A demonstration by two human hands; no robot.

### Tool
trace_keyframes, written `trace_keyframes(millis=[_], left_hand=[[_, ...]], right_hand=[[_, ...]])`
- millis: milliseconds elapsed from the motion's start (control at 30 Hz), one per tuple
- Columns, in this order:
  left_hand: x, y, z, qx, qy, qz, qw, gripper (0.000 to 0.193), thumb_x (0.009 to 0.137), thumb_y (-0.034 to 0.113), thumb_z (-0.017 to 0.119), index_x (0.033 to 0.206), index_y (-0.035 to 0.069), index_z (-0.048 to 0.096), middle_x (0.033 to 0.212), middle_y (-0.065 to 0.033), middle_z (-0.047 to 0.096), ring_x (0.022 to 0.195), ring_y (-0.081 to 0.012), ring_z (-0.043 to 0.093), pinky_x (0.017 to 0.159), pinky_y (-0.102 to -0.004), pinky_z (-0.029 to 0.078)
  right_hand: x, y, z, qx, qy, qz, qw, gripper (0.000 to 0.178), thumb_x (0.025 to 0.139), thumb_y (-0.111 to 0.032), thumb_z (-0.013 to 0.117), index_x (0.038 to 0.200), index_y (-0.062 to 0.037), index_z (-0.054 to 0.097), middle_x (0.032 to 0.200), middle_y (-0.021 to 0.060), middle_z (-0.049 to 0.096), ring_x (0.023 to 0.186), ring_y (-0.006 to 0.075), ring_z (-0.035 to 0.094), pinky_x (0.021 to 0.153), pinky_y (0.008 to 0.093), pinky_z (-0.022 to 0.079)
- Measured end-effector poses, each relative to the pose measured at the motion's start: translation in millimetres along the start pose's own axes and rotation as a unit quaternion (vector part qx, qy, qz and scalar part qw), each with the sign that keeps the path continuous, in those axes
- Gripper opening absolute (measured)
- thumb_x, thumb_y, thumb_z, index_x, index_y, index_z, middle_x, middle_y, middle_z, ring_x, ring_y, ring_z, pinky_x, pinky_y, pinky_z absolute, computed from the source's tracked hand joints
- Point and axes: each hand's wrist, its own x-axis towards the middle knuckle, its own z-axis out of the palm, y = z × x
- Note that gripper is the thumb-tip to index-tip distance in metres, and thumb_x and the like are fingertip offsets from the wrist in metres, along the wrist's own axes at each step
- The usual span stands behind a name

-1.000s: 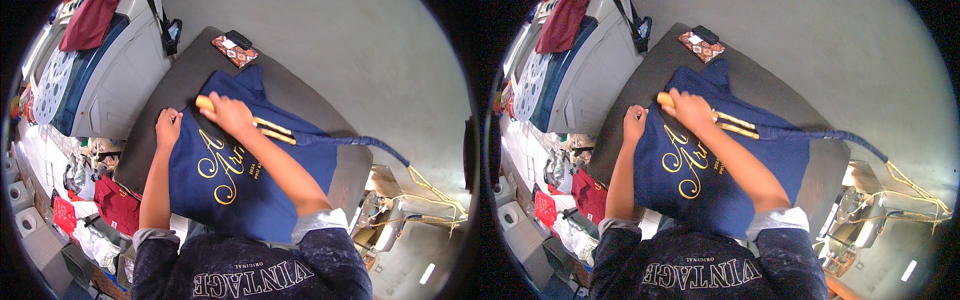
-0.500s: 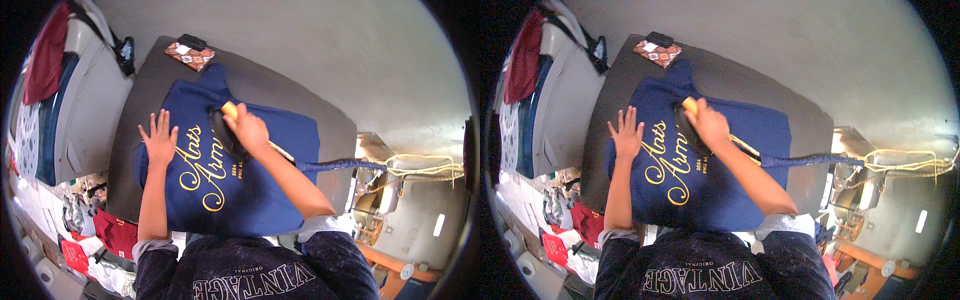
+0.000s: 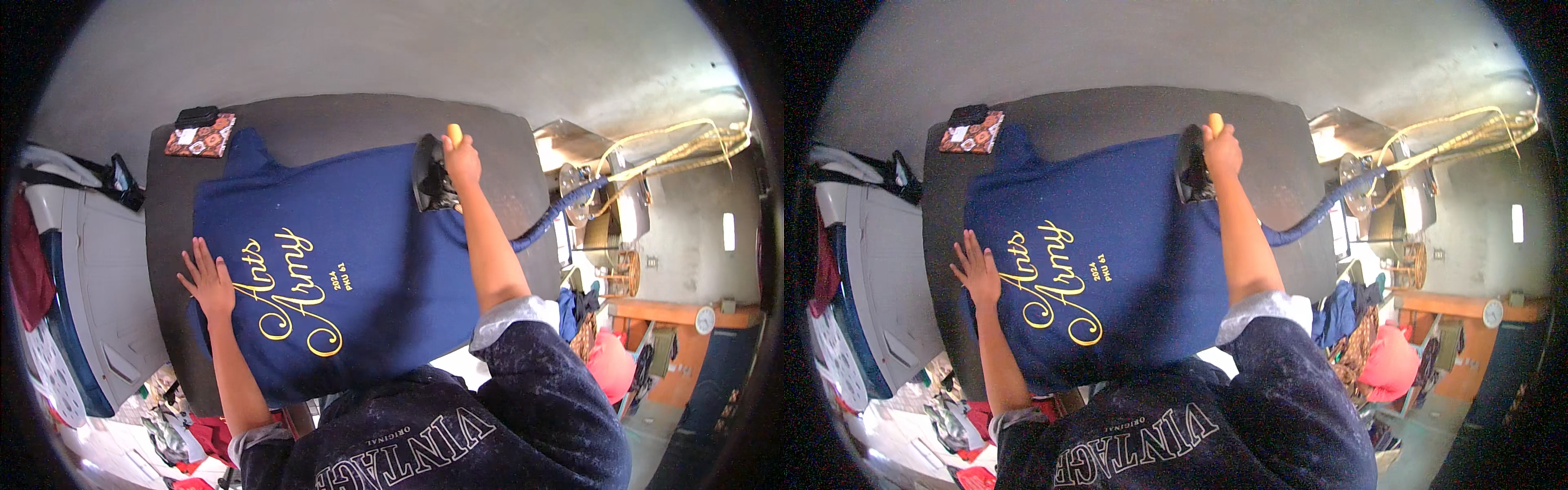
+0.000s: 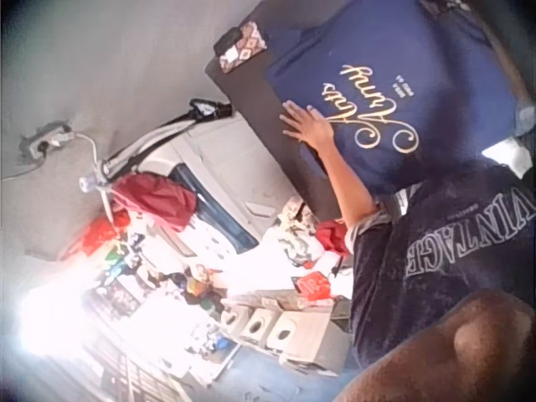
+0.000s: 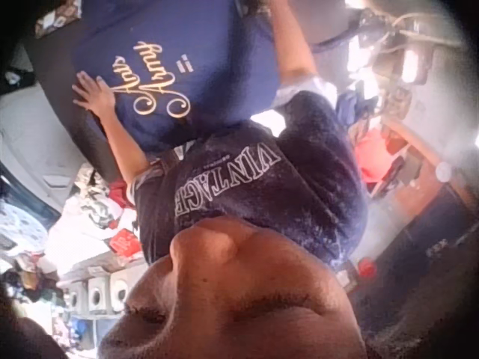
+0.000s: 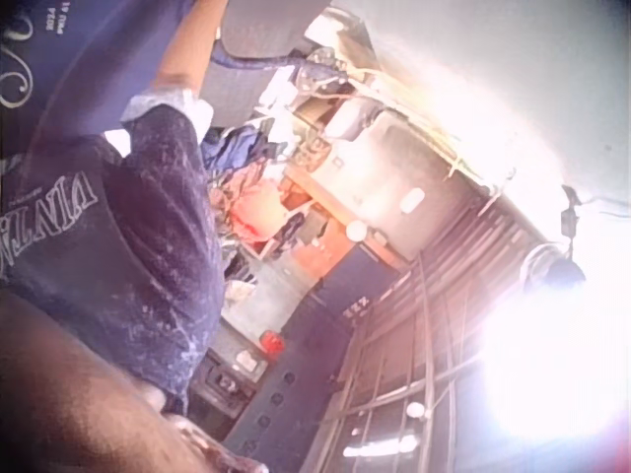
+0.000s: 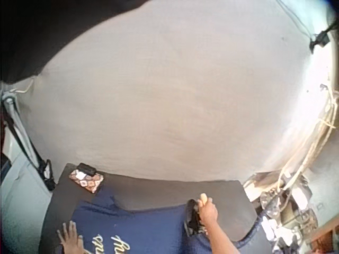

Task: The person irons a red t-shirt and a blue button-up shirt on an ironing board. They smooth the fabric, use a steam iron to press the garments, and fold them after ironing.

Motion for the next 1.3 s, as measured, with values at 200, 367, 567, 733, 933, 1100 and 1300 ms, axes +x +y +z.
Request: trace_keyframes(millis=[200,367,567,733,933,1100,1300], left_hand=[[-0.9,-16.4,1.4,-0.098,0.021,0.020,0.995,0.053,0.103,0.032,0.029,0.153,0.019,0.020,0.158,-0.0004,0.023,0.147,-0.0276,0.015,0.114,-0.0605,0.007],[-99.5,61.1,-52.3,-0.064,0.073,0.142,0.985,0.052,0.100,0.026,0.037,0.149,0.010,0.030,0.158,-0.0061,0.024,0.147,-0.0277,0.016,0.114,-0.0611,0.000],[-190.0,57.6,-30.8,-0.011,-0.006,0.164,0.986,0.058,0.098,0.035,0.044,0.149,0.011,0.031,0.157,-0.0117,0.022,0.146,-0.0331,0.016,0.111,-0.0656,0.001],[-202.1,36.9,-29.4,-0.021,0.003,0.155,0.988,0.057,0.098,0.035,0.043,0.149,0.012,0.032,0.158,-0.0122,0.021,0.146,-0.0334,0.015,0.112,-0.0635,0.000],[-220.2,20.8,-28.5,-0.035,0.017,0.139,0.990,0.056,0.099,0.033,0.042,0.149,0.011,0.031,0.158,-0.0133,0.021,0.146,-0.0338,0.015,0.113,-0.0621,0.000],[-241.7,10.9,-12.7,-0.007,0.061,0.122,0.991,0.056,0.101,0.037,0.037,0.151,0.013,0.028,0.158,-0.0125,0.020,0.147,-0.0331,0.015,0.111,-0.0649,0.000],[-253.3,-3.5,4.9,0.029,0.071,0.031,0.997,0.055,0.103,0.043,0.027,0.152,0.019,0.025,0.159,-0.0078,0.018,0.147,-0.0297,0.015,0.111,-0.0656,0.000]], right_hand=[[-92.5,-36.6,-26.2,0.101,-0.145,-0.060,0.982,0.055,0.090,-0.051,0.057,0.110,-0.0017,0.046,0.087,0.0281,0.066,0.080,0.0439,0.066,0.069,0.0526,0.054],[-194.8,-20.0,-68.3,0.068,-0.217,-0.187,0.956,0.048,0.089,-0.048,0.060,0.103,-0.0043,0.045,0.076,0.0220,0.066,0.070,0.0409,0.067,0.059,0.0499,0.054],[-169.4,70.0,-75.3,-0.011,-0.096,-0.013,0.995,0.049,0.090,-0.049,0.058,0.102,-0.0029,0.046,0.073,0.0221,0.066,0.068,0.0396,0.067,0.058,0.0507,0.053],[-118.1,136.0,-72.4,0.078,-0.138,0.084,0.984,0.055,0.090,-0.054,0.055,0.111,-0.0032,0.050,0.087,0.0281,0.066,0.086,0.0454,0.065,0.074,0.0523,0.051],[-183.6,50.2,-104.5,0.107,-0.367,-0.221,0.897,0.057,0.084,-0.060,0.060,0.115,-0.0123,0.055,0.090,0.0233,0.067,0.085,0.0424,0.065,0.070,0.0490,0.050],[-278.5,-27.0,-92.7,0.172,-0.393,-0.452,0.782,0.046,0.084,-0.056,0.061,0.109,-0.0180,0.056,0.071,0.0128,0.064,0.068,0.0350,0.066,0.056,0.0486,0.049],[-344.0,-60.3,-97.0,0.201,-0.300,-0.325,0.874,0.041,0.087,-0.040,0.062,0.107,-0.0067,0.049,0.081,0.0187,0.064,0.068,0.0363,0.067,0.057,0.0471,0.053]])
